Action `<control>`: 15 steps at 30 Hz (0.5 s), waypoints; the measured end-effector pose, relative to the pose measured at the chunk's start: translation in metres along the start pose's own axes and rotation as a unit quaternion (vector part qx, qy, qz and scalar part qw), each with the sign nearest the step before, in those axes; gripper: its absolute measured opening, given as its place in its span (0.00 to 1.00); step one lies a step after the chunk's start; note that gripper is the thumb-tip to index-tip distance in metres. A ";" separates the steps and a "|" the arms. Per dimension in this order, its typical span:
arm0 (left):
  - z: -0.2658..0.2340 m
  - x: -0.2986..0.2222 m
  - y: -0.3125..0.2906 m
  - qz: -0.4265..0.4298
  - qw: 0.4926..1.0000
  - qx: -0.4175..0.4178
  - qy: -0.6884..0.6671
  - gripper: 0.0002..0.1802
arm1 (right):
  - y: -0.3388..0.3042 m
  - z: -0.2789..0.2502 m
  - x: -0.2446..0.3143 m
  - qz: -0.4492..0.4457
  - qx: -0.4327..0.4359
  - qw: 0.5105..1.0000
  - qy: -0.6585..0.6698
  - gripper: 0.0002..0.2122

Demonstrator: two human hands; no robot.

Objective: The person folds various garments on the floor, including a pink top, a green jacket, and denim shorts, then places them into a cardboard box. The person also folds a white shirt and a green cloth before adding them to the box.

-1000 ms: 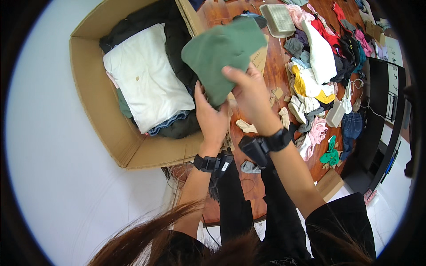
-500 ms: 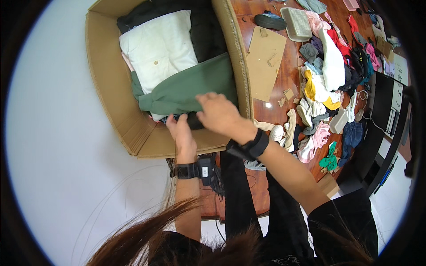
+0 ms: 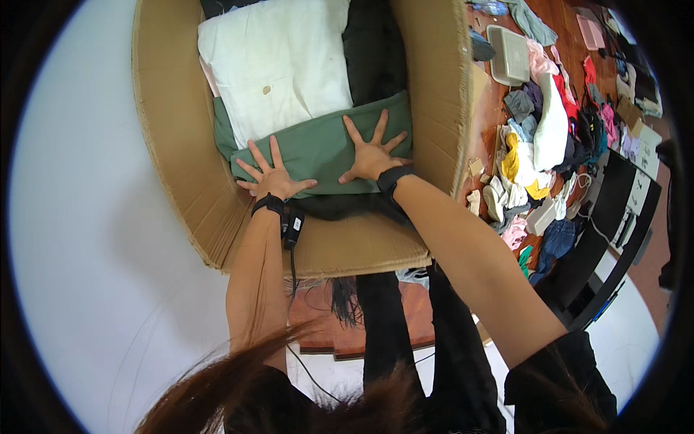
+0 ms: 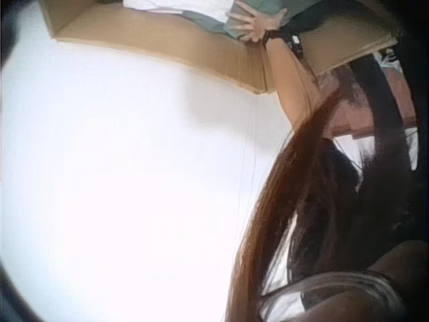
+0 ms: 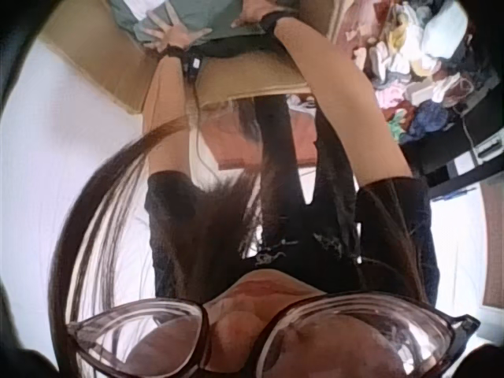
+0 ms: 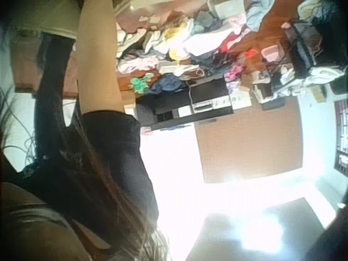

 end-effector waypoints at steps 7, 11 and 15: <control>0.030 -0.007 0.045 -0.029 0.998 0.054 0.030 0.85 | 0.046 0.024 -0.008 0.039 -0.004 0.997 -0.066 0.62; 0.039 -0.012 0.066 -0.029 0.995 0.080 0.050 0.84 | 0.080 0.036 -0.015 0.040 0.044 0.994 -0.094 0.64; 0.051 -0.009 0.070 -0.028 0.994 0.092 0.049 0.83 | 0.099 0.044 -0.017 0.054 0.083 0.988 -0.121 0.64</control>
Point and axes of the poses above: each hand's wrist, its own y-axis towards the middle knuckle, its own z-axis out of the palm, x = y × z, the point moved 10 cm from there along y, towards the middle knuckle, and after that the axes turned 12 degrees about -z, right-handed, at the moved point
